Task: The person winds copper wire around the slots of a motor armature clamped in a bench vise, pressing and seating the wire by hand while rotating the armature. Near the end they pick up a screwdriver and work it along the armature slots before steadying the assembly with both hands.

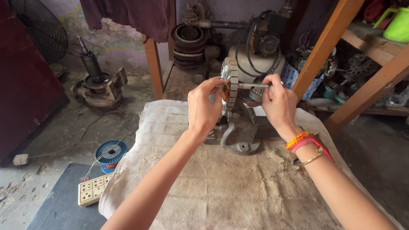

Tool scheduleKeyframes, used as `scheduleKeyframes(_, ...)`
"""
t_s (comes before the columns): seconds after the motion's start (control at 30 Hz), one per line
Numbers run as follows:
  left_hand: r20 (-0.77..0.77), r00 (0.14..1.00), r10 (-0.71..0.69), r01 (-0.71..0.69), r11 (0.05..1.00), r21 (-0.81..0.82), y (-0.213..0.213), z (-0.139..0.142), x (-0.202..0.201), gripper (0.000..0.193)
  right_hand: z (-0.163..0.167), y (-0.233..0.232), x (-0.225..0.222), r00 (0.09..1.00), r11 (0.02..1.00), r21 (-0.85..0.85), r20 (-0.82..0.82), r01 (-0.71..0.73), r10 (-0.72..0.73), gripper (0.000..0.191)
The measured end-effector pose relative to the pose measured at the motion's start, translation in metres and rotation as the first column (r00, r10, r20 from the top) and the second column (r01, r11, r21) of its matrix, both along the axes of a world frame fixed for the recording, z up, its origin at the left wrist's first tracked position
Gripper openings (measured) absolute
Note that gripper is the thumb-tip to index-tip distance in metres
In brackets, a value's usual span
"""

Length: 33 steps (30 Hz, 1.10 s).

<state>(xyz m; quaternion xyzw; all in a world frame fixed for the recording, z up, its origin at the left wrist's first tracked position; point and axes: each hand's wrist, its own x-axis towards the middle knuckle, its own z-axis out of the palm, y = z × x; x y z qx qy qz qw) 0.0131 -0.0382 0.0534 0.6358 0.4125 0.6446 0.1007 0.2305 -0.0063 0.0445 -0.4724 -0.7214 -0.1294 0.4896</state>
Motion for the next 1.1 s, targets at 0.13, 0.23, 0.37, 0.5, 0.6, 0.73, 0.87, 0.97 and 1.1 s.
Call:
scheduleKeyframes(0.13,-0.146,0.987,0.069,-0.041,0.982,0.184,-0.012,-0.006,-0.012,0.03,-0.012,-0.025,0.011,1.0,0.96,-0.279,-0.02,0.017,-0.024,0.031)
scheduleKeyframes(0.23,-0.374,0.923,0.091,0.038,0.945,0.324,-0.021,-0.009,-0.014,0.029,-0.021,-0.063,0.004,0.969,0.826,-0.529,-0.237,-0.193,0.074,0.032)
scheduleKeyframes(0.37,-0.535,0.824,0.189,0.133,0.852,0.507,-0.039,-0.018,-0.003,0.039,-0.011,-0.096,-0.019,0.838,0.75,-0.431,-0.457,-0.502,0.298,0.029)
scheduleKeyframes(0.5,-0.515,0.85,0.108,0.165,0.875,0.456,-0.039,-0.017,0.005,0.028,0.013,-0.106,-0.033,0.763,0.714,-0.336,-0.486,-0.614,0.427,0.033)
scheduleKeyframes(0.6,-0.401,0.91,-0.102,0.235,0.926,0.296,-0.04,-0.019,0.006,0.024,0.032,-0.095,-0.03,0.928,0.886,-0.294,-0.217,-0.359,0.305,0.037)
scheduleKeyframes(0.73,-0.173,0.947,-0.27,0.299,0.939,0.172,-0.04,-0.022,0.004,0.023,0.041,-0.069,-0.027,0.754,0.699,-0.285,-0.28,-0.656,0.594,0.058)
scheduleKeyframes(0.87,0.334,0.841,-0.426,0.475,0.877,-0.078,-0.02,-0.018,-0.002,0.017,0.032,-0.061,-0.022,0.782,0.706,-0.341,-0.205,-0.621,0.589,0.063)
scheduleKeyframes(0.97,0.674,0.578,-0.46,0.635,0.772,-0.018,0.001,-0.016,-0.008,0.023,0.03,-0.054,-0.018,0.854,0.81,-0.27,-0.167,-0.52,0.492,0.058)
scheduleKeyframes(1.1,0.855,0.343,-0.39,0.698,0.715,0.046,0.017,-0.023,-0.012,0.024,0.029,-0.042,-0.019,0.886,0.86,-0.213,-0.12,-0.464,0.449,0.053)
